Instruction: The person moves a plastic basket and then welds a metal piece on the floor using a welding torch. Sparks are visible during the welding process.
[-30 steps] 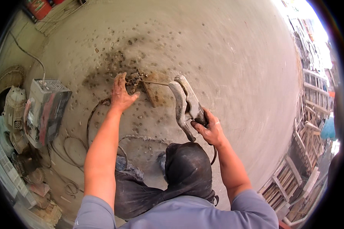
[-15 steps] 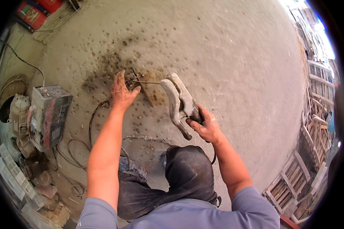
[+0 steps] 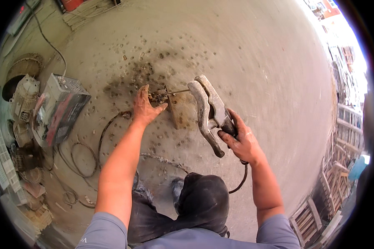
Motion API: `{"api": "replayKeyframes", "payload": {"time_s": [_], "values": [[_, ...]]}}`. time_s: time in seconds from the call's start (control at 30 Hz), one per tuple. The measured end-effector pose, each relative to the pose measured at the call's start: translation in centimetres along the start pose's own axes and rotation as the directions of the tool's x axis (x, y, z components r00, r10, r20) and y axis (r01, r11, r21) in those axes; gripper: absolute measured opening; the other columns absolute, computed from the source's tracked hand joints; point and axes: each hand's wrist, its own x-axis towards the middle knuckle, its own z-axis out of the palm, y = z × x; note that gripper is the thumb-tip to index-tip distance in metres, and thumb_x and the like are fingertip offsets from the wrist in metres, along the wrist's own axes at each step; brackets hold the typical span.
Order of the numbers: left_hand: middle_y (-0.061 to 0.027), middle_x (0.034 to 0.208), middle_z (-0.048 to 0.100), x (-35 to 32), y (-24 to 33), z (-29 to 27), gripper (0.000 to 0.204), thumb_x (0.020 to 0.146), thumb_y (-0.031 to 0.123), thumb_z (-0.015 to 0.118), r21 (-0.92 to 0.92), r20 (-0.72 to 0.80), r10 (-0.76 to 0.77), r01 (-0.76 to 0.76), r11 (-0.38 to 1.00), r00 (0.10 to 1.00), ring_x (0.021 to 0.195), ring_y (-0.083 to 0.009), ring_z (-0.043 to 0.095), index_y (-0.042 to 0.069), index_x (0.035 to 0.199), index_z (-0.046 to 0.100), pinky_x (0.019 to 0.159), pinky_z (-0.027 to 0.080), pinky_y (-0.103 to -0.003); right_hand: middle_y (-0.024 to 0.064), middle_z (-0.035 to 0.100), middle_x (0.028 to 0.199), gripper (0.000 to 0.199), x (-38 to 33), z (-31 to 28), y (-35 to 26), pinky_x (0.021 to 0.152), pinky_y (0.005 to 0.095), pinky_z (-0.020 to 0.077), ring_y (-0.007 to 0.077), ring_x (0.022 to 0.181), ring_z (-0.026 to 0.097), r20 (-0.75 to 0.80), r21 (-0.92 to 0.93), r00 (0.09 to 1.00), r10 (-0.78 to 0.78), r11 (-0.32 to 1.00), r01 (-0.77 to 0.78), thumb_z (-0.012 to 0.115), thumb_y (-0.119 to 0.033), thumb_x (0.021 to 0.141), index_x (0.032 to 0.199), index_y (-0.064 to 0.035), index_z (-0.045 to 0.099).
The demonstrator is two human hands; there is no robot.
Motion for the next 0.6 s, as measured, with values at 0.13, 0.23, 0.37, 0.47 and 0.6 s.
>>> {"api": "replayKeyframes", "payload": {"time_s": [0.13,0.23,0.37,0.47,0.6], "values": [[-0.0149,0.153,0.033,-0.2,0.7,0.1,0.105,0.074,0.055,0.08,-0.009,0.028,-0.063,0.063,0.998,0.998,0.144,-0.0305,0.03,0.007,0.151,0.027,0.118,0.03,-0.047,0.0262,0.064,0.121,0.068,2.1,-1.7,-3.2,0.097,0.0431,0.0469,0.0387,0.114,0.062,0.043,-0.191,0.999,-0.02,0.981,0.028,0.066,-0.034,0.093,0.147,-0.0042,0.038],[-0.0142,0.154,0.032,-0.3,0.7,0.2,0.105,0.074,0.055,0.08,-0.015,0.028,-0.08,0.08,0.997,0.996,0.144,-0.031,0.03,0.008,0.151,0.027,0.117,0.03,-0.049,0.0259,0.063,0.122,0.068,3.3,-2.3,-6.1,0.099,0.0428,0.0461,0.0389,0.116,0.06,0.097,-0.218,0.995,0.023,0.976,-0.002,0.064,-0.037,0.093,0.147,-0.0049,0.038],[-0.0139,0.153,0.032,0.3,0.9,1.1,0.105,0.073,0.054,0.08,-0.068,-0.014,-0.036,0.035,0.997,0.999,0.142,-0.0332,0.032,0.009,0.152,0.028,0.116,0.03,-0.052,0.0256,0.063,0.123,0.068,4.1,-2.3,-7.5,0.098,0.0427,0.0464,0.0376,0.116,0.061,0.108,-0.284,0.994,0.025,0.959,0.007,0.064,-0.037,0.093,0.147,-0.005,0.038],[-0.0142,0.153,0.032,1.0,1.7,0.9,0.105,0.073,0.058,0.077,-0.082,0.053,-0.072,0.076,0.994,0.996,0.141,-0.0347,0.034,0.009,0.152,0.028,0.116,0.03,-0.051,0.026,0.063,0.123,0.068,4.0,-2.1,-7.7,0.097,0.0428,0.0466,0.0378,0.116,0.061,0.12,-0.304,0.993,-0.008,0.952,0.045,0.064,-0.037,0.093,0.147,-0.0047,0.038],[-0.0145,0.153,0.033,1.1,1.5,1.4,0.108,0.074,0.066,0.072,-0.083,0.014,-0.068,0.069,0.994,0.998,0.14,-0.0356,0.035,0.008,0.153,0.026,0.116,0.03,-0.052,0.0262,0.064,0.12,0.068,3.7,-2.0,-9.8,0.097,0.0436,0.0473,0.0391,0.114,0.061,0.146,-0.321,0.986,0.082,0.947,-0.032,0.065,-0.037,0.093,0.147,-0.0058,0.038]]}}
